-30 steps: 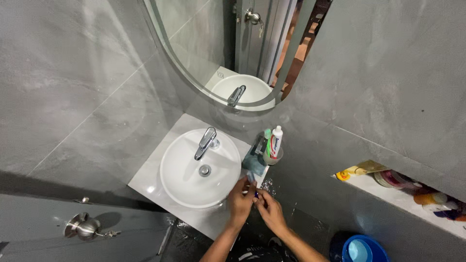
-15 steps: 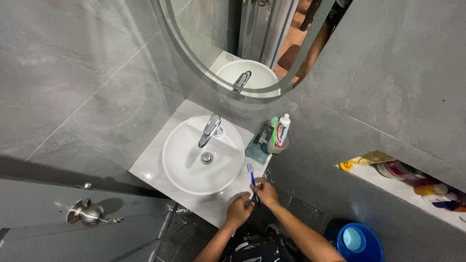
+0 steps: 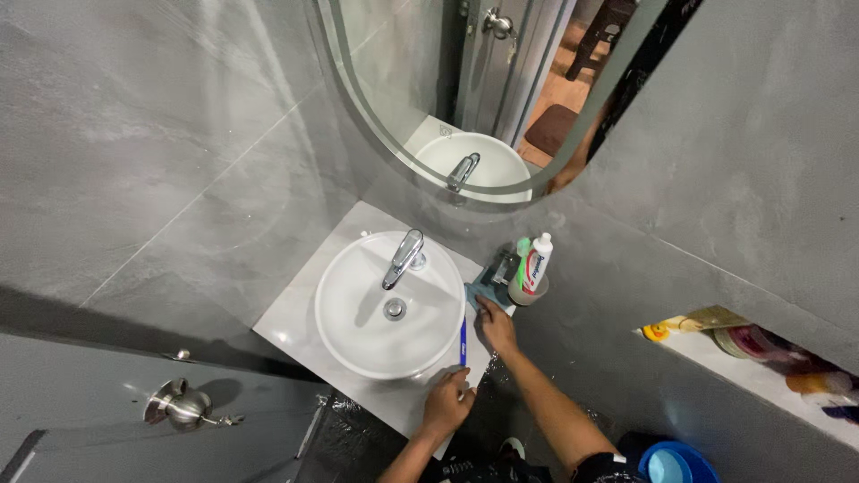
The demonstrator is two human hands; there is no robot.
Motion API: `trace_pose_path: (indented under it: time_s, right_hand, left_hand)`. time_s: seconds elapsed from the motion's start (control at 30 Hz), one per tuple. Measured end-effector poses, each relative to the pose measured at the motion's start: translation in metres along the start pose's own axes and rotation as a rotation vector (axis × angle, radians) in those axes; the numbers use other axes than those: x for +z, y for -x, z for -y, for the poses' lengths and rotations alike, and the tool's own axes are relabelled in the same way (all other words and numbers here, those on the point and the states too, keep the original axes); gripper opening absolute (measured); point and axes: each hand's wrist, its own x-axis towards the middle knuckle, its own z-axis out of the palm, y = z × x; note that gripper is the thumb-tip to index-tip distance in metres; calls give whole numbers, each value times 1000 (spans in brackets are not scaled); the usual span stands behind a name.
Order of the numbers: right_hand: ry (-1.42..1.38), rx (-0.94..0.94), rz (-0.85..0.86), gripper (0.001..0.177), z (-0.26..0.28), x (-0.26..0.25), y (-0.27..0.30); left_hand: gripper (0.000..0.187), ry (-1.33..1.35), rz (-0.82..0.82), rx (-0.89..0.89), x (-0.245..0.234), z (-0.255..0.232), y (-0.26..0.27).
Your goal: The person retrieves various toiletries and containers from a wall niche and places them on the bathroom sink counter. They handle items one at a time, including a toothbrush, toothpaste, a cup, a black cap, and multiple bottles and jars, arranging them on the counter surface.
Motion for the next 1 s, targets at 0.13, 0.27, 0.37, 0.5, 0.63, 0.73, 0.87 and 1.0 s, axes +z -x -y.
trace_pose_path:
  time_s: [0.13, 0.27, 0.37, 0.5, 0.63, 0.73, 0.87, 1.0]
  right_hand:
    - [548, -52, 57, 53, 10, -17, 12]
    - [642, -194, 42, 53, -1, -18, 21]
    - [498, -273, -43, 53, -26, -19, 31]
    - [484, -135, -4, 40, -53, -22, 49]
    - [199, 53, -132, 43, -56, -23, 61]
    - [-113, 260, -91, 35, -56, -21, 66]
    - [-281, 183, -195, 31, -61, -21, 81]
    - [-196, 17, -109, 32, -61, 2, 109]
  left_hand:
    - [47, -191, -35, 234, 3, -7, -10]
    - [56, -399, 148, 289, 3, -10, -22]
    - [64, -525, 271, 188, 10, -6, -30]
    - [75, -662, 212, 213, 23, 4, -52]
    - [86, -664, 252, 139, 31, 4, -79]
    - [80, -625, 122, 196, 36, -4, -91]
    - [73, -588, 7, 287, 31, -24, -81]
    - [67, -292, -16, 229, 13, -26, -38]
